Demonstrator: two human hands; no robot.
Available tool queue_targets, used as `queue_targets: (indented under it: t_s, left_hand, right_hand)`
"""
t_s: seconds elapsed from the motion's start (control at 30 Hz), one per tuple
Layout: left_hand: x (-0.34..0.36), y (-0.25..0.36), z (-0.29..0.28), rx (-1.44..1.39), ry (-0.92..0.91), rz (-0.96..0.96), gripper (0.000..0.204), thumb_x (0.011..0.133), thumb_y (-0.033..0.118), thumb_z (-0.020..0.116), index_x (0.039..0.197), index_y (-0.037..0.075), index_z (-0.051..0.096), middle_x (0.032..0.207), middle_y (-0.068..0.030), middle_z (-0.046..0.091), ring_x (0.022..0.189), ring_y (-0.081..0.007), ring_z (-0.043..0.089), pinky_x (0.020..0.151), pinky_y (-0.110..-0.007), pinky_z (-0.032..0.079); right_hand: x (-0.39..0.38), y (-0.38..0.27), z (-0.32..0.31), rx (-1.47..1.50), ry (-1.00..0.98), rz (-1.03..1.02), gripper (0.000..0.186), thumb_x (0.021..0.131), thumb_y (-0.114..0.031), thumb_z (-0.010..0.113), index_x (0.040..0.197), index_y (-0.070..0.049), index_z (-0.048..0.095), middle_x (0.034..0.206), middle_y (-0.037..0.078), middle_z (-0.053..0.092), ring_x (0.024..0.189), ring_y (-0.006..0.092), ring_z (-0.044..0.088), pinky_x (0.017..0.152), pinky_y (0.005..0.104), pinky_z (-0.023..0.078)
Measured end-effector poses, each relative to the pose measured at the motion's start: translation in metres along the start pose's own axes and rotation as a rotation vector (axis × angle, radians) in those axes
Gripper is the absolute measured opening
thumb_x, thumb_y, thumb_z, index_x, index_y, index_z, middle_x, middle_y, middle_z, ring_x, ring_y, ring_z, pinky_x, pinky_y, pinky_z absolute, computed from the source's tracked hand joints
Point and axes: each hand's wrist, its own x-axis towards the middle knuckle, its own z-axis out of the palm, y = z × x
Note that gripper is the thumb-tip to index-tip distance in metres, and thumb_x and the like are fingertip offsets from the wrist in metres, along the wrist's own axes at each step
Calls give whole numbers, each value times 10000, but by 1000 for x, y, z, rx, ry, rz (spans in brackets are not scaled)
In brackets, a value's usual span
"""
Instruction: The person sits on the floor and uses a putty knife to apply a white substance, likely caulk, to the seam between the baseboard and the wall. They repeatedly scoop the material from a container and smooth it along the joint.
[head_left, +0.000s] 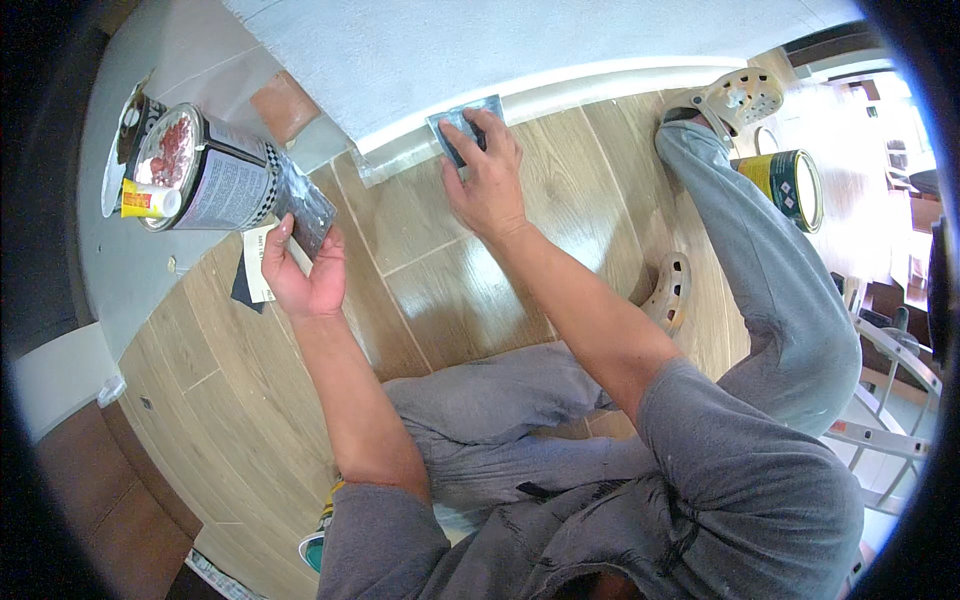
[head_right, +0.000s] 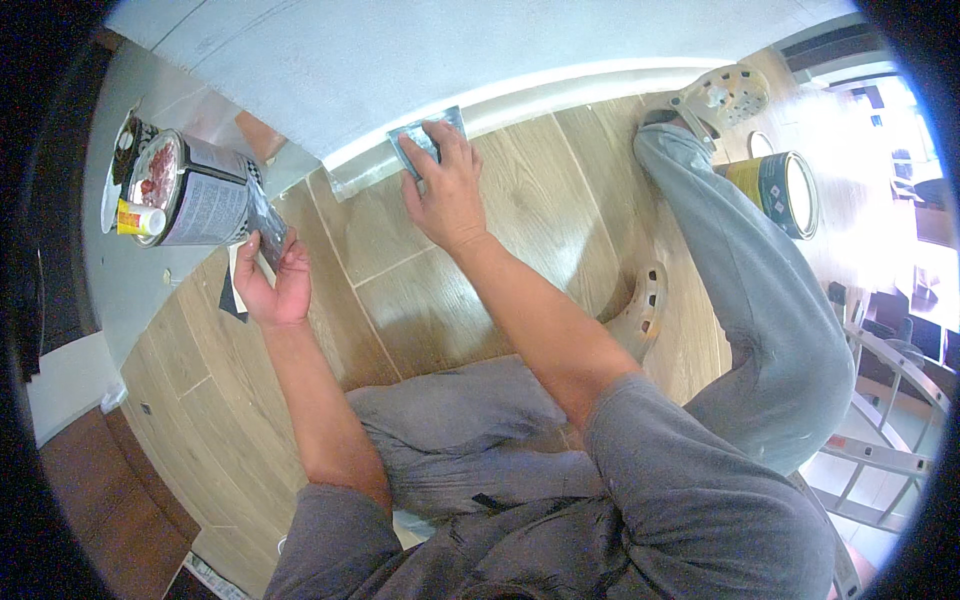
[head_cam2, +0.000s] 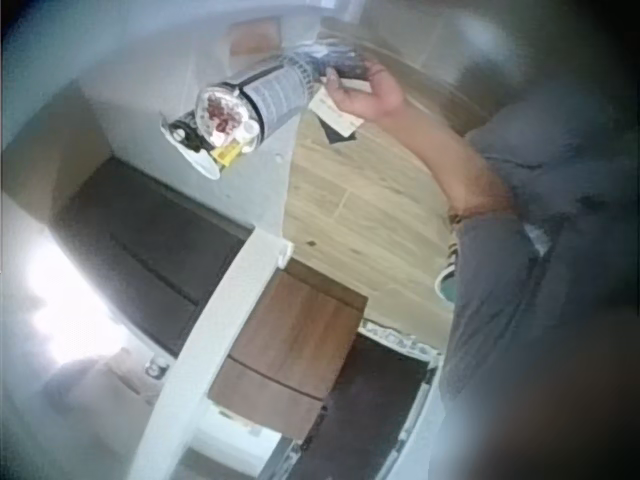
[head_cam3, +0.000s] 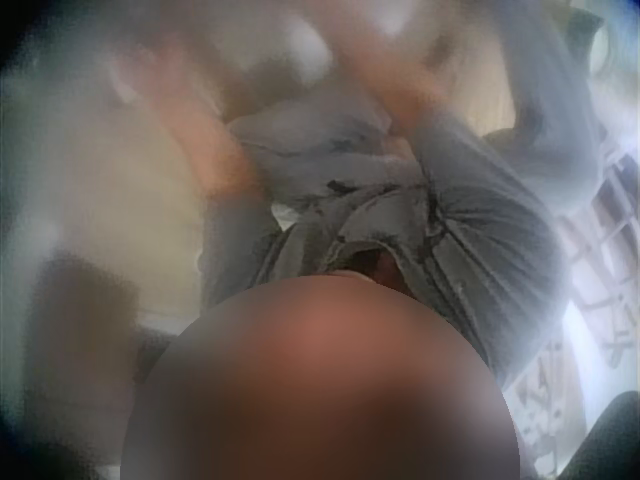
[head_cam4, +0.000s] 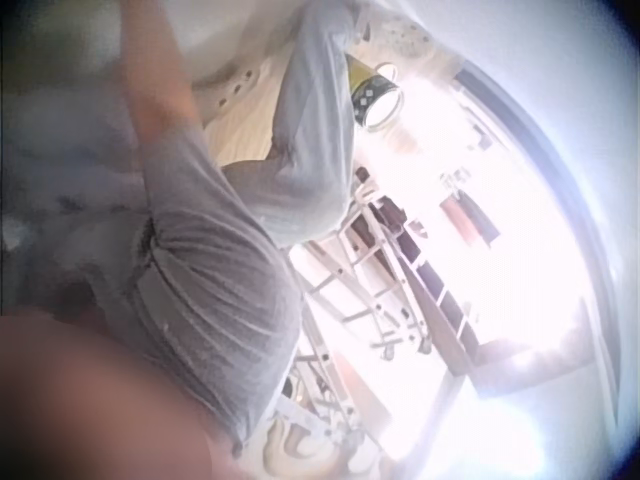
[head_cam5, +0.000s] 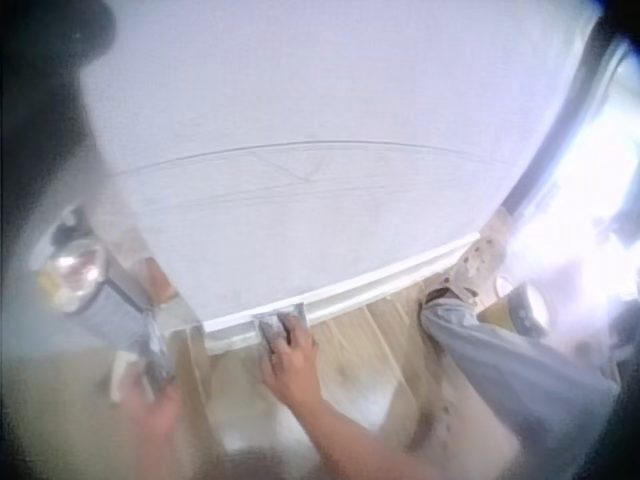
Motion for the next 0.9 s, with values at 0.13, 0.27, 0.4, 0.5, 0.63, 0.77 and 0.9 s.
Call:
queue_targets:
  t_s: [0.13,0.27,0.4,0.5,0.63,0.77,0.9]
  left_hand:
    - [1,0,1,-16,28,-3,156,918,75,629,1067,44,595,961,-81,651,753,-200,492,642,-344,410]
    - [2,0,0,-19,41,9,141,920,77,632,1049,48,586,965,-88,644,746,-206,492,640,-348,407]
    - [4,1,-7,44,-30,-5,203,904,54,642,1101,83,604,1028,-57,695,874,-202,616,644,-367,436]
    - [8,1,-13,47,-96,-25,237,896,41,645,1124,102,618,1061,-39,723,925,-197,679,639,-373,448]
    - [10,2,-19,36,-123,-32,232,898,41,644,1119,107,618,1054,-38,721,915,-195,680,633,-374,446]
    - [11,2,-22,36,-93,-29,227,895,43,656,1108,114,620,1044,-34,716,909,-199,677,629,-374,446]
    - [12,0,-18,76,-69,-19,226,890,42,665,1098,116,619,1043,-29,710,903,-198,671,630,-373,449]
  right_hand:
    - [12,10,-2,-49,14,-52,476,842,-113,728,1316,-131,686,1411,160,543,1384,380,466,1153,543,339]
    - [4,13,-18,-149,-130,6,442,851,-128,734,1292,-123,707,1403,168,557,1380,388,478,1157,530,353]
    - [7,14,-22,-48,-1,-10,456,831,-116,731,1286,-117,715,1417,178,557,1403,391,464,1173,543,348]
    - [15,17,-19,-28,4,-15,468,826,-109,733,1294,-118,711,1425,190,549,1427,389,452,1179,560,336]
    - [12,22,-28,-54,-43,-9,460,829,-98,735,1289,-102,715,1428,209,549,1415,399,465,1177,545,348]
    - [11,31,-41,-55,7,34,438,865,-113,739,1302,-94,710,1442,208,543,1421,422,463,1183,518,389]
    - [24,44,-40,-29,30,20,465,805,-90,742,1269,-62,720,1431,230,556,1416,426,459,1175,525,364]
